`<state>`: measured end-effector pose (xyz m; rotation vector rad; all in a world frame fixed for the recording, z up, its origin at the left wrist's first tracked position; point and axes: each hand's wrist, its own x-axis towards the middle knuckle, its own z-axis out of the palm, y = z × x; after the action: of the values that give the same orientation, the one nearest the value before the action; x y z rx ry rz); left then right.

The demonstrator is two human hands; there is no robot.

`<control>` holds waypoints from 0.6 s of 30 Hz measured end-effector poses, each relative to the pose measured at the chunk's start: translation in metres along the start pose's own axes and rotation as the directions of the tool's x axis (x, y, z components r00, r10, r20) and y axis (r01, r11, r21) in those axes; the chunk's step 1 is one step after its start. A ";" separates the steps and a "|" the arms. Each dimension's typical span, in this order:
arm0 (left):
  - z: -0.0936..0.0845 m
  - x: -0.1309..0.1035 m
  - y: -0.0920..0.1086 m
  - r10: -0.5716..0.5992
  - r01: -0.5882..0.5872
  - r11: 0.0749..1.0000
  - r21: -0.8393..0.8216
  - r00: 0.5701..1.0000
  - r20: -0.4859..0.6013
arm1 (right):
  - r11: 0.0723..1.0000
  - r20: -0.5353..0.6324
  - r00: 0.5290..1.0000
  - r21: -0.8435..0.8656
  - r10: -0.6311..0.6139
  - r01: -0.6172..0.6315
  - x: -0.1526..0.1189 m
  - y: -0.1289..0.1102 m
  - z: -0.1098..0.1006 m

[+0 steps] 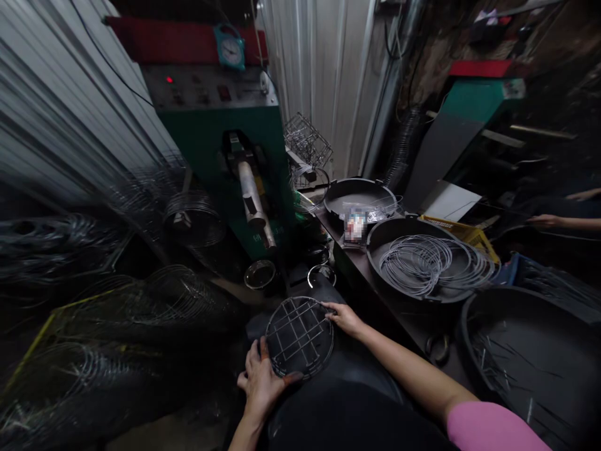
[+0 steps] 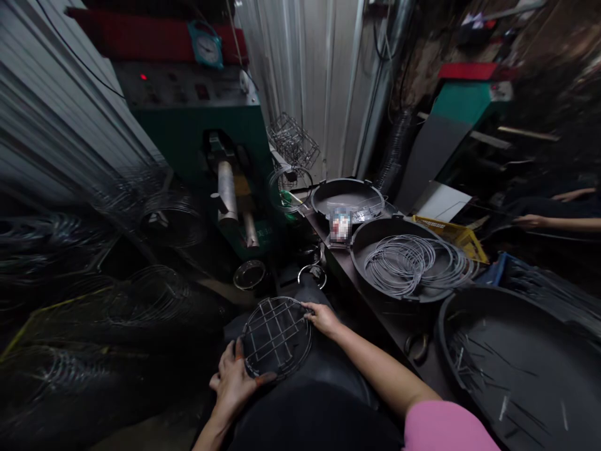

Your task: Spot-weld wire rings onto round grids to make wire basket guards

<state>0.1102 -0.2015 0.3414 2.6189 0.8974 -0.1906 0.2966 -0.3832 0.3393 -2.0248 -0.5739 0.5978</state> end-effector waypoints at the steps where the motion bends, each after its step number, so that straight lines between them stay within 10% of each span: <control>1: 0.000 0.001 0.000 0.009 -0.009 1.000 0.011 1.000 -0.002 | 1.000 0.003 1.000 -0.011 -0.001 0.001 -0.001 0.001 0.001; 11: 0.002 0.007 -0.001 -0.016 0.016 0.998 -0.054 1.000 -0.005 | 1.000 0.002 1.000 0.013 0.021 -0.021 0.000 -0.001 0.005; 18: 0.001 0.013 -0.039 0.127 -0.112 0.964 -0.241 0.991 0.050 | 0.983 0.009 0.999 0.179 0.032 -0.033 -0.019 0.002 0.004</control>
<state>0.0969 -0.1663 0.3256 2.4193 0.6911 -0.1270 0.2800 -0.3929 0.3387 -1.8665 -0.4742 0.6522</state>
